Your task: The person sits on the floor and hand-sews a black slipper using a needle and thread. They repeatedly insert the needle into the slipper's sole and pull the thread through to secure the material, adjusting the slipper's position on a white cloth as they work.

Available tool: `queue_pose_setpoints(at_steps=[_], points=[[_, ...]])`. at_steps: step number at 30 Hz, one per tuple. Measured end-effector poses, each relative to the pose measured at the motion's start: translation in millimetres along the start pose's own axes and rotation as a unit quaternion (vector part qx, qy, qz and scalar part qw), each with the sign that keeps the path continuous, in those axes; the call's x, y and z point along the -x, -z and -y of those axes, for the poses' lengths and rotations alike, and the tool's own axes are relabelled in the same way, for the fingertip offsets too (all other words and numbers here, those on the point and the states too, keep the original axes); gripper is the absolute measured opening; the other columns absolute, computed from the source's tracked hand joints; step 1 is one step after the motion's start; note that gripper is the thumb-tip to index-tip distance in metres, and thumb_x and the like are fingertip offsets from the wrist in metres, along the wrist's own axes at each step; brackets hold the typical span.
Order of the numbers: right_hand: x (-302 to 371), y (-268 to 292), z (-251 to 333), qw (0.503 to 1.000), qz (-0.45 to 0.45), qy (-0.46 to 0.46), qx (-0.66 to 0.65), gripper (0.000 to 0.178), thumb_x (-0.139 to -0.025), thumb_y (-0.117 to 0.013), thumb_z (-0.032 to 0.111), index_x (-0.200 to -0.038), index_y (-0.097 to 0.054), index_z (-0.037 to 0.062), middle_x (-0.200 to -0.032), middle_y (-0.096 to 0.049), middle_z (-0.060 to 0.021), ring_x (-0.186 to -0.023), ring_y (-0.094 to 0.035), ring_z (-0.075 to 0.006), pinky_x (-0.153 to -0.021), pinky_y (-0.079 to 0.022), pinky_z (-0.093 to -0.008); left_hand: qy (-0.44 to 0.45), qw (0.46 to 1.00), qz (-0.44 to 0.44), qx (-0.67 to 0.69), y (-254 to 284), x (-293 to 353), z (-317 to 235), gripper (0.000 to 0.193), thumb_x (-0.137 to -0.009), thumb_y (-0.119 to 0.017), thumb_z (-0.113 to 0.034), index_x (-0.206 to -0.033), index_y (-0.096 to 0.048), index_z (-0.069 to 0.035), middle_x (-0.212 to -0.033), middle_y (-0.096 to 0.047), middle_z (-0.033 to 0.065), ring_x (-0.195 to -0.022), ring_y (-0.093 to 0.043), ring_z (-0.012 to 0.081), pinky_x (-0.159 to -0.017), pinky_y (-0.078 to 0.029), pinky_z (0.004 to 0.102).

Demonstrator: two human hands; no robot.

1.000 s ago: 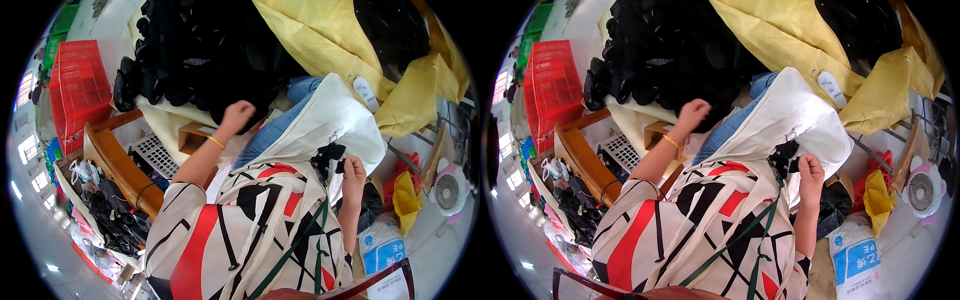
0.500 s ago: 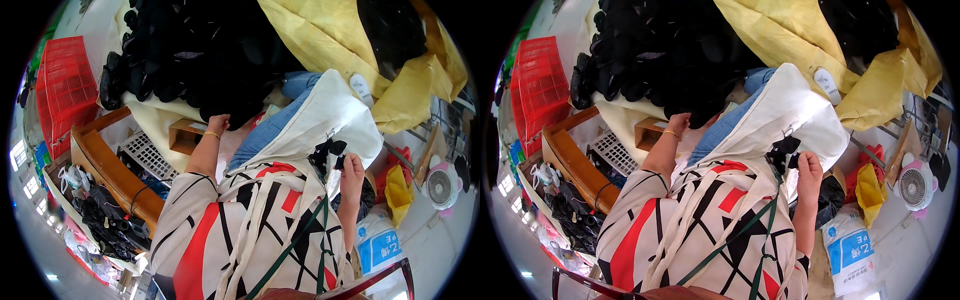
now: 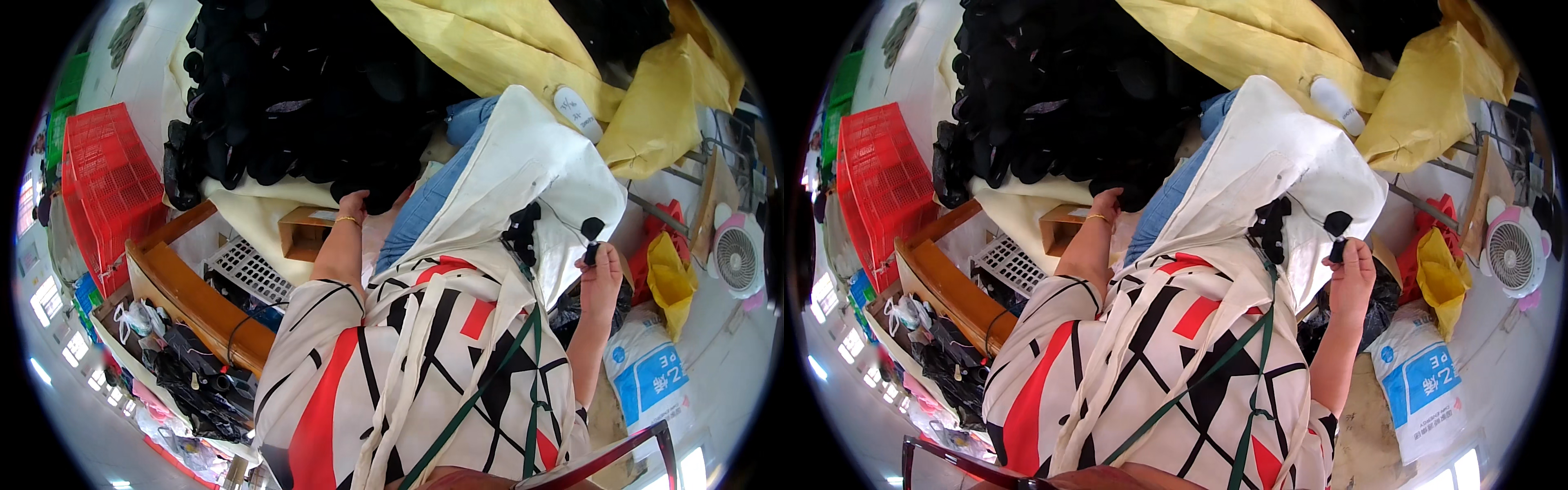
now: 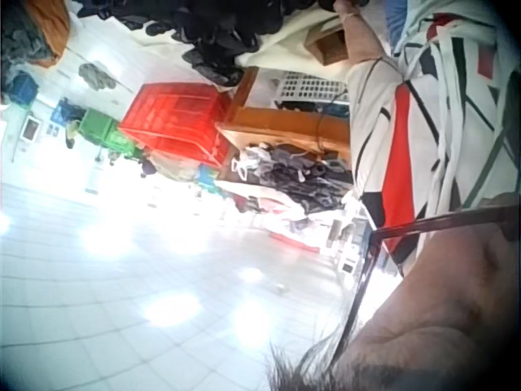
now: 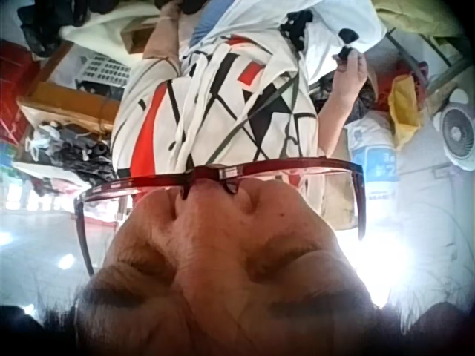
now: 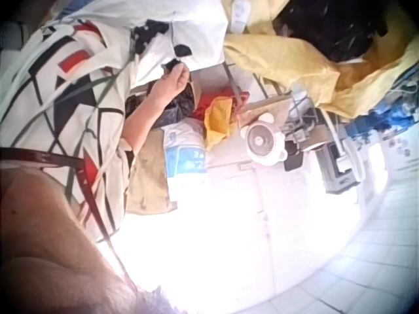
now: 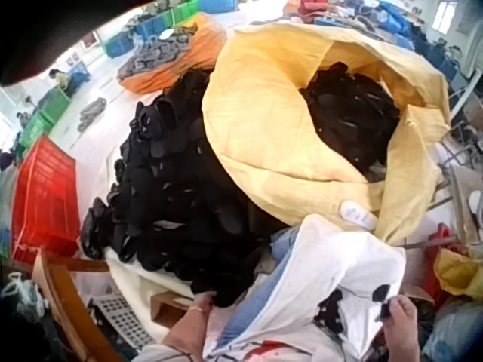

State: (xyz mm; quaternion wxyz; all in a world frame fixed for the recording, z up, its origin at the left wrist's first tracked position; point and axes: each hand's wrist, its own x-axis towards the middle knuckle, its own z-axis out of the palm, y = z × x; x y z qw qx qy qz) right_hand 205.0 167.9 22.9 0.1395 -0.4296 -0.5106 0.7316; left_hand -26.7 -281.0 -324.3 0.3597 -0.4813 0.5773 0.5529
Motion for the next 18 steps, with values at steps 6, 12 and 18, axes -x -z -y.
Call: queue_pose_setpoints(at_steps=[6, 12, 18], points=[[-5.9, 27.8, -1.7, 0.994, -0.026, 0.022, -0.105, 0.014, -0.103, -0.056, 0.018, -0.101, -0.06, 0.0048, -0.085, -0.064, -0.0033, -0.073, -0.061, -0.0117, -0.07, -0.055, -0.0299, -0.174, 0.97, 0.102, -0.132, -49.1, 110.3, -55.4, 0.017, -0.078, -0.072, -0.01, -0.066, -0.06, -0.009, -0.061, -0.05, -0.0037, -0.054, -0.046, 0.0099, -0.049, -0.034, 0.0287], [-17.0, 23.2, -11.9, 0.985, -0.028, 0.021, -0.169, 0.016, -0.103, -0.056, 0.02, -0.101, -0.06, 0.0047, -0.08, -0.063, -0.0034, -0.072, -0.06, -0.013, -0.07, -0.055, -0.0308, -0.351, 0.889, 0.127, -0.266, -82.6, 190.5, -136.0, 0.018, -0.077, -0.072, -0.011, -0.064, -0.06, -0.007, -0.06, -0.048, -0.0068, -0.058, -0.042, 0.0032, -0.054, -0.033, 0.0236], [-6.9, 44.3, -19.6, 0.971, -0.087, 0.042, -0.218, 0.016, -0.103, -0.055, 0.02, -0.1, -0.061, 0.0055, -0.079, -0.063, -0.0017, -0.07, -0.06, -0.0122, -0.069, -0.055, -0.03, -0.379, 0.876, 0.257, -0.154, -171.2, 278.2, -209.6, 0.012, -0.082, -0.072, -0.005, -0.074, -0.064, -0.01, -0.071, -0.056, -0.0085, -0.067, -0.048, 0.0013, -0.062, -0.036, 0.0194]])
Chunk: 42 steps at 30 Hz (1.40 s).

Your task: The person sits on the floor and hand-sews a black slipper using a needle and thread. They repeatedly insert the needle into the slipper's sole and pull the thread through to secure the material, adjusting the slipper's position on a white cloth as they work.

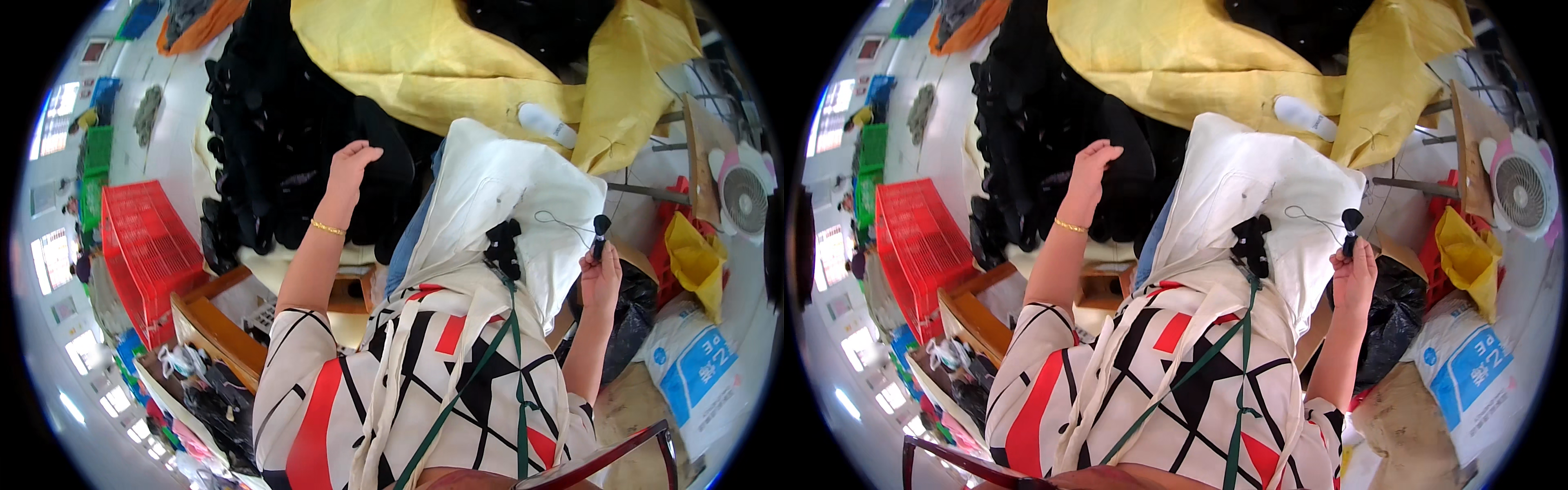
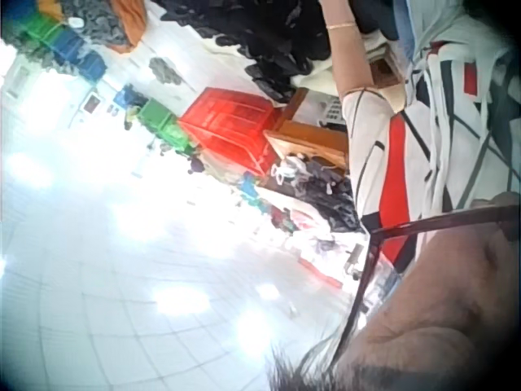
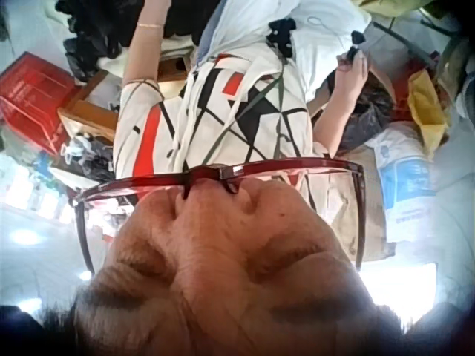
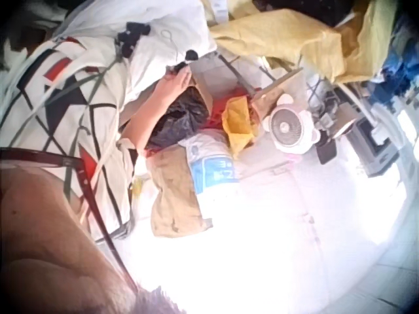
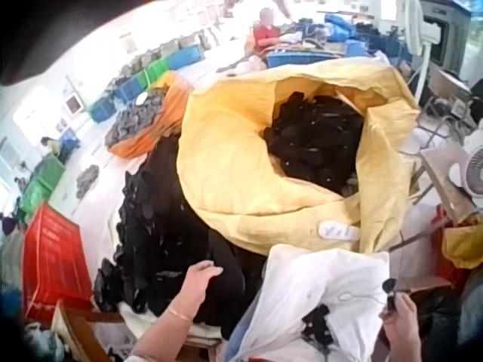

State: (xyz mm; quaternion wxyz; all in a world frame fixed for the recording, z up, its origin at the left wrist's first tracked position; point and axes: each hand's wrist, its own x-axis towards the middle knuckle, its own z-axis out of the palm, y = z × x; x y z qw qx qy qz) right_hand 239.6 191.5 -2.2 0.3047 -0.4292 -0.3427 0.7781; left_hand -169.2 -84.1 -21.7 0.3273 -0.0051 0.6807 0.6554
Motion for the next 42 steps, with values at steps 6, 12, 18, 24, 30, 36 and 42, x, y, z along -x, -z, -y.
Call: queue_pose_setpoints(at_steps=[6, 12, 18, 24, 30, 36, 42], points=[[14.5, 38.2, 14.0, 0.995, -0.048, 0.037, -0.079, 0.014, -0.102, -0.057, 0.02, -0.095, -0.059, 0.0075, -0.078, -0.062, -0.0007, -0.071, -0.06, -0.0116, -0.069, -0.054, -0.0294, -0.078, 0.979, 0.168, 0.084, -96.4, -30.0, -94.4, 0.008, -0.085, -0.069, -0.003, -0.082, -0.067, -0.01, -0.077, -0.062, -0.006, -0.072, -0.055, 0.0037, -0.067, -0.043, 0.0208], [20.2, 86.5, 30.0, 0.979, -0.12, 0.09, -0.136, 0.013, -0.101, -0.059, 0.02, -0.1, -0.06, 0.007, -0.082, -0.063, -0.0014, -0.073, -0.061, -0.0121, -0.071, -0.054, -0.0291, -0.154, 0.919, 0.289, -0.221, -144.2, 6.5, -107.4, 0.012, -0.083, -0.06, 0.004, -0.091, -0.059, -0.004, -0.082, -0.056, -0.0035, -0.072, -0.048, 0.004, -0.067, -0.043, 0.0223], [-0.4, 80.3, 1.3, 0.979, -0.135, 0.056, -0.143, 0.014, -0.1, -0.061, 0.019, -0.103, -0.064, 0.006, -0.083, -0.065, -0.0016, -0.071, -0.063, -0.0125, -0.065, -0.055, -0.0304, -0.355, 0.61, 0.405, -0.581, -105.8, 108.9, -52.9, 0.016, -0.069, -0.062, -0.004, -0.085, -0.059, -0.006, -0.08, -0.059, 0.01, -0.07, -0.06, 0.0325, -0.058, -0.049, 0.0403], [-15.3, 18.4, -39.9, 0.997, -0.046, -0.014, -0.063, 0.015, -0.1, -0.061, 0.02, -0.103, -0.066, 0.0064, -0.087, -0.064, 0.0008, -0.067, -0.06, -0.0084, -0.065, -0.054, -0.0271, -0.282, 0.644, 0.363, -0.612, -78.6, 132.0, 5.9, 0.029, -0.071, -0.062, -0.006, -0.099, -0.057, 0.0, -0.095, -0.061, 0.0182, -0.084, -0.064, 0.0307, -0.07, -0.054, 0.0352], [-0.5, -51.9, -50.2, 0.997, 0.058, -0.038, 0.036, 0.016, -0.101, -0.061, 0.021, -0.104, -0.067, 0.0068, -0.09, -0.065, 0.0021, -0.077, -0.061, -0.0074, -0.071, -0.054, -0.026, 0.101, 0.962, 0.239, -0.083, -104.4, 113.3, 41.9, 0.049, -0.085, -0.068, 0.003, -0.129, -0.049, 0.0, -0.119, -0.056, 0.0071, -0.113, -0.054, 0.0188, -0.101, -0.044, 0.0315], [15.8, -105.2, -87.6, 0.981, 0.157, -0.061, 0.093, 0.015, -0.099, -0.062, 0.016, -0.103, -0.066, 0.0022, -0.089, -0.065, 0.0001, -0.077, -0.061, -0.0077, -0.069, -0.052, -0.0254, 0.106, 0.962, 0.227, 0.109, -130.5, 127.9, 63.9, 0.055, -0.086, -0.073, -0.001, -0.133, -0.045, -0.001, -0.132, -0.049, 0.0101, -0.124, -0.047, 0.02, -0.109, -0.036, 0.0323], [24.9, -117.9, -72.7, 0.855, 0.309, 0.142, 0.392, 0.014, -0.091, -0.064, 0.011, -0.103, -0.066, 0.0027, -0.094, -0.067, -0.0165, -0.085, -0.063, -0.0367, -0.073, -0.052, -0.0387, 0.153, 0.974, 0.107, 0.124, -144.7, 128.0, 50.4, 0.011, -0.092, -0.069, -0.01, -0.101, -0.066, -0.005, -0.092, -0.066, 0.0002, -0.085, -0.06, 0.0112, -0.08, -0.048, 0.0271]])
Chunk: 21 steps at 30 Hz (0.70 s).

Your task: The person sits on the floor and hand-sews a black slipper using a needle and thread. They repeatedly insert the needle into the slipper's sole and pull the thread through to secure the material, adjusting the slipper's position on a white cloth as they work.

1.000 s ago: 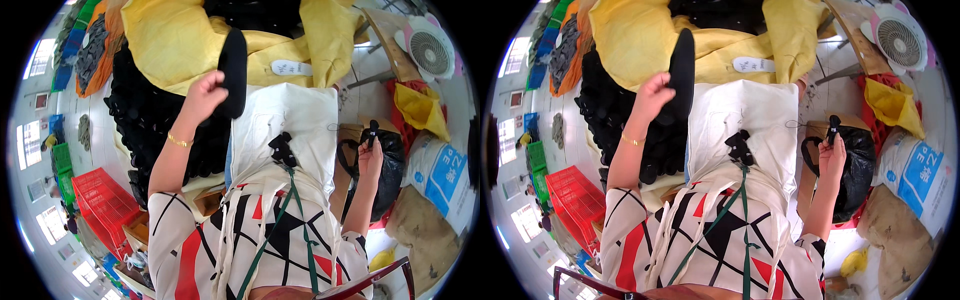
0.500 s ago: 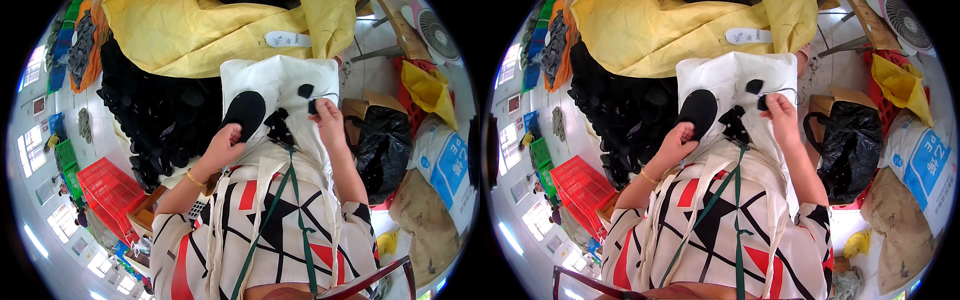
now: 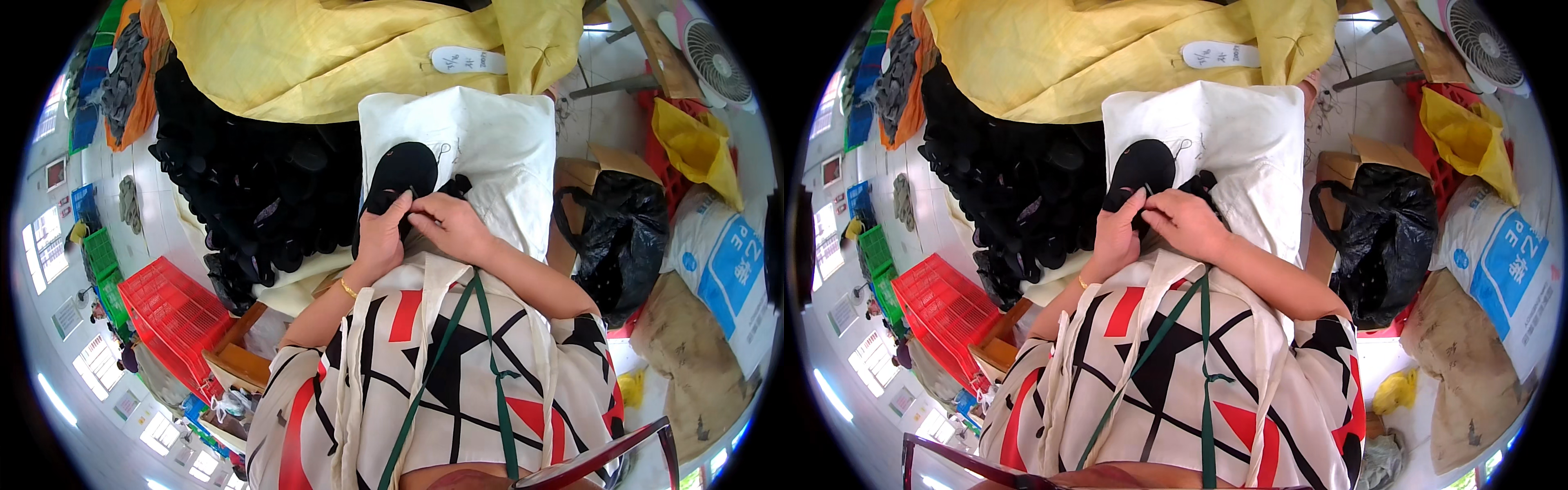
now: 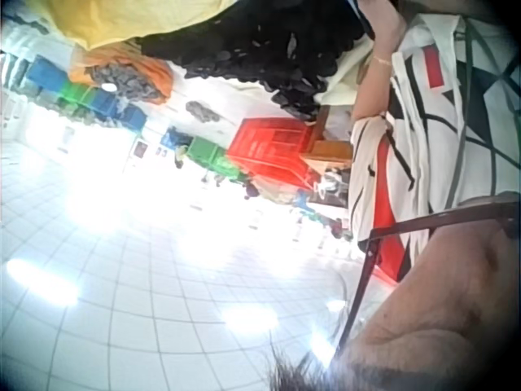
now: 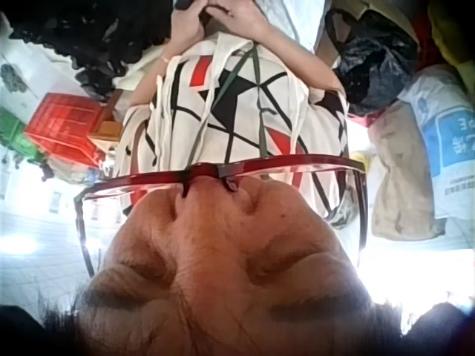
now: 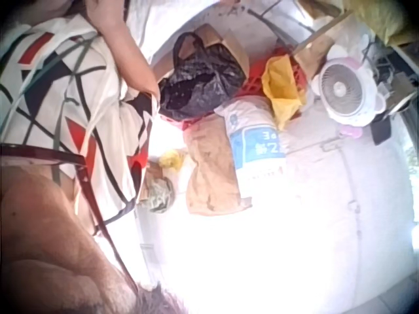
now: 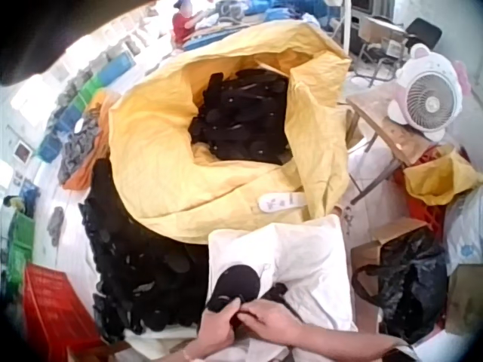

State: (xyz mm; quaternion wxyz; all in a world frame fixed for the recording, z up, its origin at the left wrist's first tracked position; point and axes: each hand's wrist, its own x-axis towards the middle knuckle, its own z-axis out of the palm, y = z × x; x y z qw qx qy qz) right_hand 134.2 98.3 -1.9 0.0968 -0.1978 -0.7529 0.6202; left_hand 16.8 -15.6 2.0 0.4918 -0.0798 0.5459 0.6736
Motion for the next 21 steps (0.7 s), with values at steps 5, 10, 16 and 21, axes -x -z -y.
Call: queue_pose_setpoints(at_steps=[5, 10, 16, 21], points=[[7.6, 20.2, -11.5, 0.972, -0.063, -0.137, -0.182, 0.015, -0.099, -0.057, 0.009, -0.111, -0.06, 0.0009, -0.083, -0.064, -0.0049, -0.076, -0.063, -0.0098, -0.07, -0.052, -0.027, -0.018, 0.988, -0.052, -0.147, 16.0, -5.8, 1.5, 0.015, -0.096, -0.067, -0.022, -0.093, -0.066, -0.007, -0.082, -0.06, -0.0038, -0.071, -0.054, 0.0053, -0.058, -0.041, 0.0234], [5.5, 37.7, -15.4, 0.941, -0.064, -0.18, -0.279, 0.016, -0.1, -0.059, 0.012, -0.113, -0.061, 0.0023, -0.085, -0.064, -0.0007, -0.074, -0.062, -0.007, -0.068, -0.052, -0.0233, 0.022, 0.987, -0.102, -0.124, -4.5, -6.0, -11.2, 0.026, -0.09, -0.073, -0.03, -0.082, -0.065, -0.007, -0.075, -0.059, -0.0045, -0.064, -0.05, 0.0064, -0.053, -0.035, 0.0234], [-12.2, 31.5, 13.6, 0.97, -0.023, -0.197, -0.138, 0.012, -0.098, -0.061, 0.014, -0.104, -0.065, 0.0042, -0.069, -0.062, -0.0006, -0.061, -0.057, -0.0065, -0.055, -0.047, -0.0245, -0.135, 0.912, -0.032, -0.385, 8.1, -3.2, -7.8, 0.017, -0.091, -0.07, -0.021, -0.099, -0.065, -0.006, -0.072, -0.054, -0.005, -0.063, -0.046, 0.0072, -0.052, -0.037, 0.0252], [-19.9, 21.7, 7.7, 0.995, -0.045, -0.083, 0.024, 0.013, -0.093, -0.063, 0.01, -0.103, -0.067, 0.0041, -0.068, -0.061, -0.006, -0.056, -0.051, -0.0087, -0.054, -0.044, -0.0271, -0.131, 0.959, -0.018, -0.249, 18.3, -8.2, 13.4, 0.025, -0.091, -0.066, -0.006, -0.116, -0.064, -0.007, -0.075, -0.054, -0.0053, -0.064, -0.045, 0.0078, -0.051, -0.036, 0.0241]])
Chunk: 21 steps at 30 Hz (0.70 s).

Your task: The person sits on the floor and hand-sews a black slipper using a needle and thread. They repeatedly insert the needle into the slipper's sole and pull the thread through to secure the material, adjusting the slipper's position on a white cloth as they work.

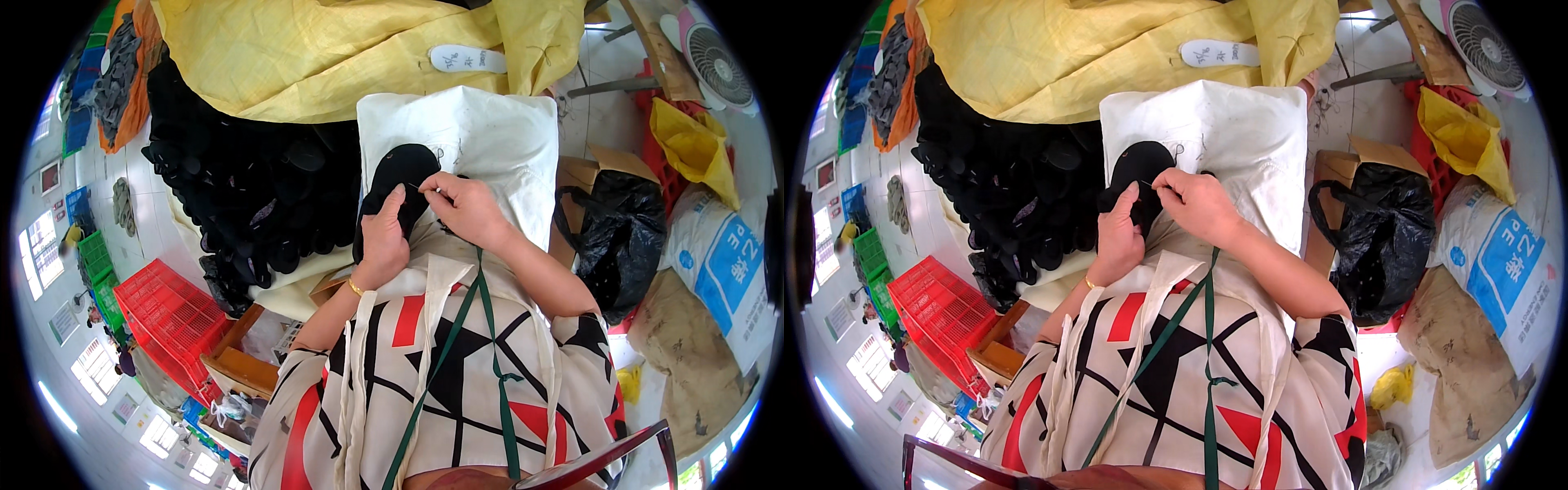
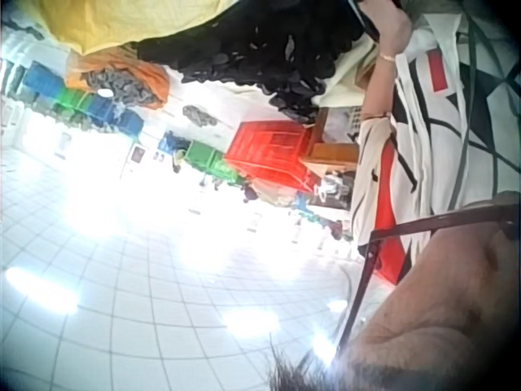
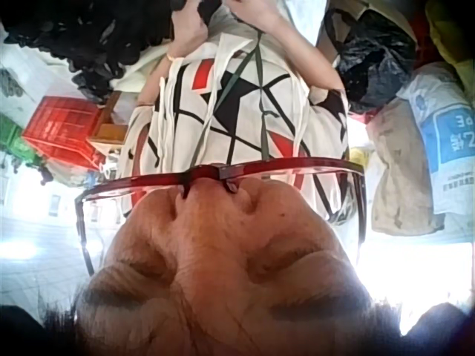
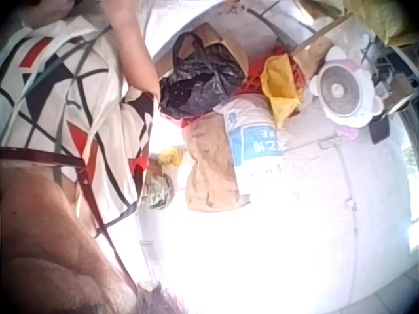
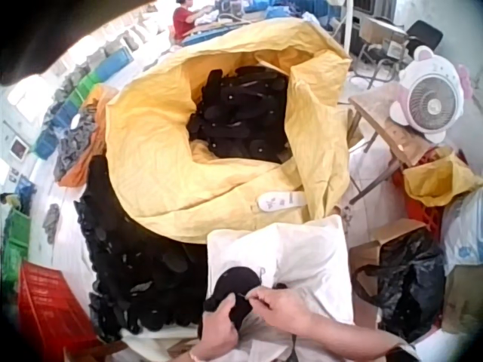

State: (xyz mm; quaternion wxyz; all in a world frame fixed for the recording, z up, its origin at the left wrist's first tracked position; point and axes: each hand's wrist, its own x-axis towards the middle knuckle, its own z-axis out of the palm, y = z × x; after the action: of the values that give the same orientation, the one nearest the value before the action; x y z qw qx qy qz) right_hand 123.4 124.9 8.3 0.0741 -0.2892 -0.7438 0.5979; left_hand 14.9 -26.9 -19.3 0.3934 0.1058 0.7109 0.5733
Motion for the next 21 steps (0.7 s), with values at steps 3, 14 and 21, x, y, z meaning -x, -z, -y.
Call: queue_pose_setpoints(at_steps=[3, 14, 21], points=[[-0.9, -1.5, -0.8, 1.0, 0.005, -0.002, 0.002, 0.012, -0.091, -0.063, 0.008, -0.101, -0.067, 0.0027, -0.069, -0.061, -0.0086, -0.056, -0.051, -0.0114, -0.054, -0.044, -0.0287, 0.133, 0.986, -0.023, 0.098, -0.6, -0.8, -4.2, 0.021, -0.092, -0.066, -0.007, -0.113, -0.066, -0.008, -0.078, -0.058, -0.0054, -0.064, -0.047, 0.008, -0.051, -0.036, 0.0231], [-0.7, -1.8, -3.2, 1.0, 0.019, 0.012, -0.006, 0.012, -0.091, -0.062, 0.007, -0.101, -0.066, 0.0025, -0.07, -0.061, -0.0091, -0.056, -0.05, -0.0116, -0.054, -0.044, -0.0286, 0.18, 0.955, -0.088, 0.218, -21.9, 2.4, -39.0, 0.014, -0.09, -0.074, -0.028, -0.085, -0.068, -0.017, -0.075, -0.06, -0.0091, -0.061, -0.049, 0.0017, -0.05, -0.032, 0.0226], [-2.1, -1.8, -5.1, 1.0, 0.015, 0.022, -0.002, 0.012, -0.089, -0.062, 0.008, -0.099, -0.066, 0.0017, -0.07, -0.062, -0.0105, -0.056, -0.053, -0.0131, -0.055, -0.045, -0.0298, 0.206, 0.95, -0.092, 0.216, -12.5, 1.6, -27.2, 0.02, -0.092, -0.071, -0.017, -0.108, -0.07, -0.005, -0.1, -0.069, -0.0026, -0.084, -0.06, 0.0057, -0.071, -0.046, 0.0222]])
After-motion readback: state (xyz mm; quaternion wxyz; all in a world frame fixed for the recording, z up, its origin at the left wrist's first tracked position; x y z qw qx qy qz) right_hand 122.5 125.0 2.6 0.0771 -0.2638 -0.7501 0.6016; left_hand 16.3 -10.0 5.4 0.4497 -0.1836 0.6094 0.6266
